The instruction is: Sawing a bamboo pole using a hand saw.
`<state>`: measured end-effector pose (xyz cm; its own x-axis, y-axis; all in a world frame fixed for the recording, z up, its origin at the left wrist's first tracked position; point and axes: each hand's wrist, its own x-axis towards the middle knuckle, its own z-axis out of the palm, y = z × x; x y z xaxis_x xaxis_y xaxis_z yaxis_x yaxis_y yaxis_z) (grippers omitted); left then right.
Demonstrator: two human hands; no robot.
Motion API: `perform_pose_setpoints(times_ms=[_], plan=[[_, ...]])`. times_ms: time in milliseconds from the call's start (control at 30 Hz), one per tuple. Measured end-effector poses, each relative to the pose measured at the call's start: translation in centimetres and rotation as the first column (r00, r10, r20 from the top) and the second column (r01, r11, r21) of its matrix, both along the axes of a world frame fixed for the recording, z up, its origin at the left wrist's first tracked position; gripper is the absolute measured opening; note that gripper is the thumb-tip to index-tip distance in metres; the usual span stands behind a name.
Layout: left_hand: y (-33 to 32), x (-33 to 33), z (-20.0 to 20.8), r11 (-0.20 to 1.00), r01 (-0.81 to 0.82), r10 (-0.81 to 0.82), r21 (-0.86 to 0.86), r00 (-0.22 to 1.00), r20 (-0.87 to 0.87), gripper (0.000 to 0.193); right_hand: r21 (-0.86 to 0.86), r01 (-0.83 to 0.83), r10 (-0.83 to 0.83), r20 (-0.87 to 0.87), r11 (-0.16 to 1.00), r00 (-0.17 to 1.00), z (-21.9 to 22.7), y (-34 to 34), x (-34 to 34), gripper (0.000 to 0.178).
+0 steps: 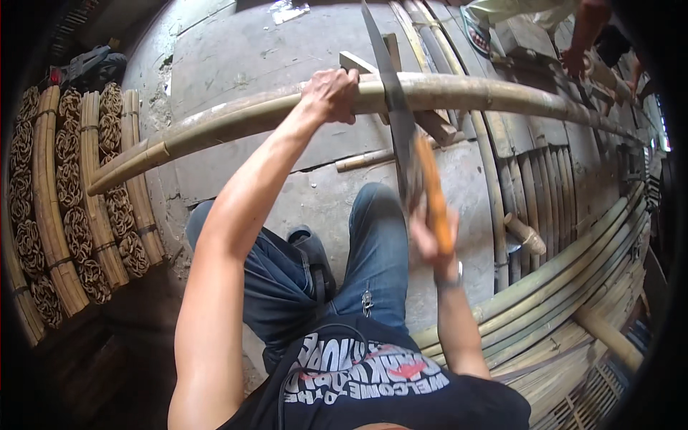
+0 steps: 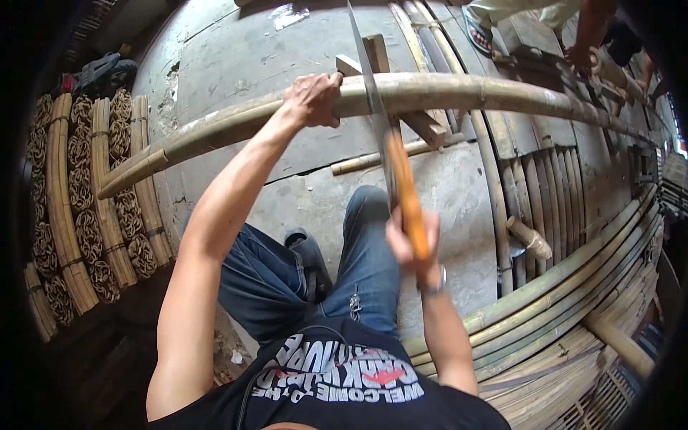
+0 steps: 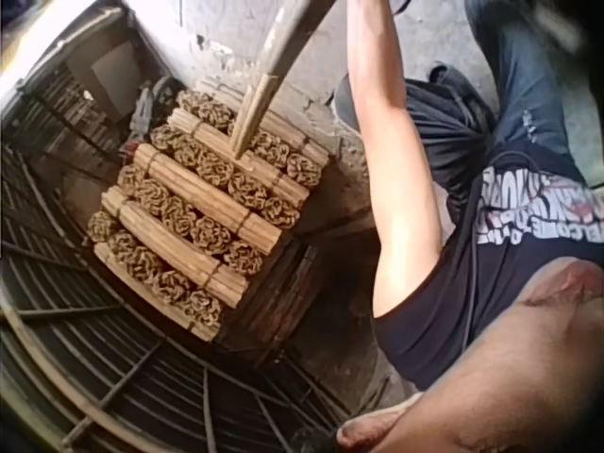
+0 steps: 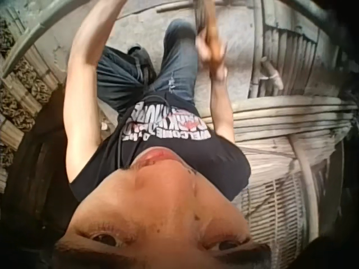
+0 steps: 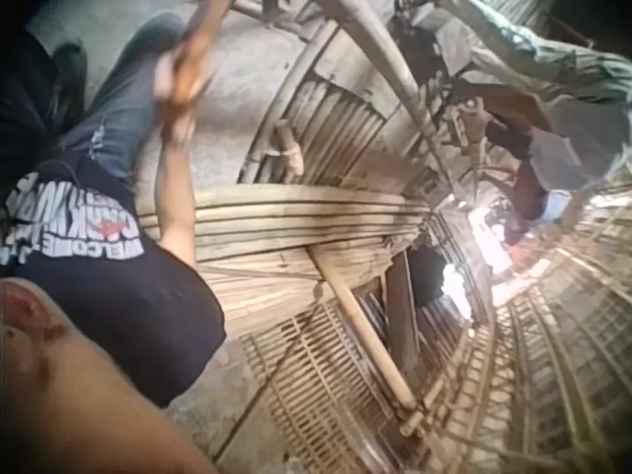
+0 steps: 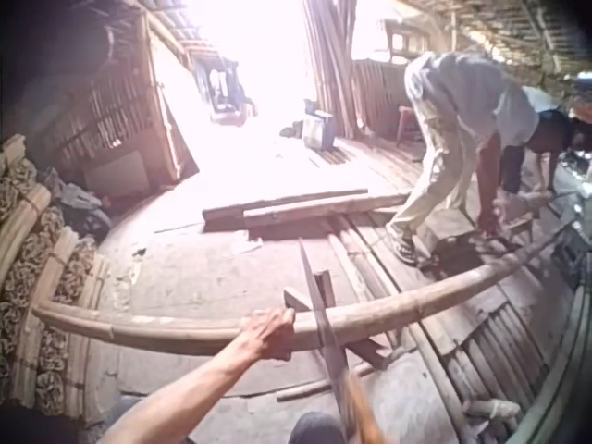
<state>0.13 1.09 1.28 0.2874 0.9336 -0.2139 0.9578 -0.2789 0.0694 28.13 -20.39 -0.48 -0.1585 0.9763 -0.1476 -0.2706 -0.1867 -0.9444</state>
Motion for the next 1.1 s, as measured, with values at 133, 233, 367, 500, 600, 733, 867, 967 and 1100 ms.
perform_pose_setpoints(times_ms=[133, 233, 367, 500, 600, 733, 867, 967, 1100], plan=[[0.4, 0.1, 0.3, 0.999, 0.015, -0.016, -0.048, 1.000, -0.027, 0.071, 0.298, -0.049, -0.063, 0.356, 0.953, 0.932, -0.8, 1.3, -3.0, 0.022], [-0.3, -0.4, 0.7, 0.999, 0.031, -0.030, 0.030, 0.999, -0.021, 0.066, -0.050, -0.017, 0.034, 0.369, 0.999, 0.929, -3.9, -9.8, 1.4, 0.022], [-0.1, 0.2, 0.9, 0.997, 0.024, -0.022, 0.078, 1.000, -0.017, 0.064, 0.322, -0.084, -0.048, 0.382, 0.943, 0.923, -0.5, -9.4, 1.1, 0.019], [1.1, -0.1, -1.2, 0.994, 0.068, -0.068, 0.084, 0.998, 0.003, 0.069, 0.265, -0.018, -0.087, 0.379, 0.964, 0.921, -1.8, 0.2, -3.1, 0.017], [0.1, -0.1, -0.8, 0.998, 0.033, -0.034, 0.054, 0.999, 0.020, 0.070, 0.238, -0.046, -0.060, 0.420, 0.970, 0.906, -1.1, -1.4, -2.5, 0.018], [0.0, 0.2, 0.8, 1.000, 0.007, -0.006, 0.005, 0.999, -0.033, 0.071, 0.292, -0.080, -0.062, 0.447, 0.953, 0.892, -0.8, -12.7, 2.6, 0.021], [0.2, 0.3, 0.2, 1.000, 0.010, -0.011, -0.008, 0.999, -0.043, 0.072, 0.272, -0.099, -0.024, 0.414, 0.957, 0.910, -1.7, -6.1, -0.4, 0.018], [0.8, 0.3, -0.7, 1.000, 0.018, -0.018, -0.003, 1.000, -0.014, 0.073, 0.221, 0.051, -0.119, 0.309, 0.974, 0.943, -1.2, 0.6, -3.3, 0.018], [-0.2, -0.2, -0.3, 1.000, 0.017, -0.017, -0.017, 1.000, -0.005, 0.073, 0.130, -0.048, 0.001, 0.337, 0.990, 0.941, -5.4, -6.9, 0.4, 0.021]])
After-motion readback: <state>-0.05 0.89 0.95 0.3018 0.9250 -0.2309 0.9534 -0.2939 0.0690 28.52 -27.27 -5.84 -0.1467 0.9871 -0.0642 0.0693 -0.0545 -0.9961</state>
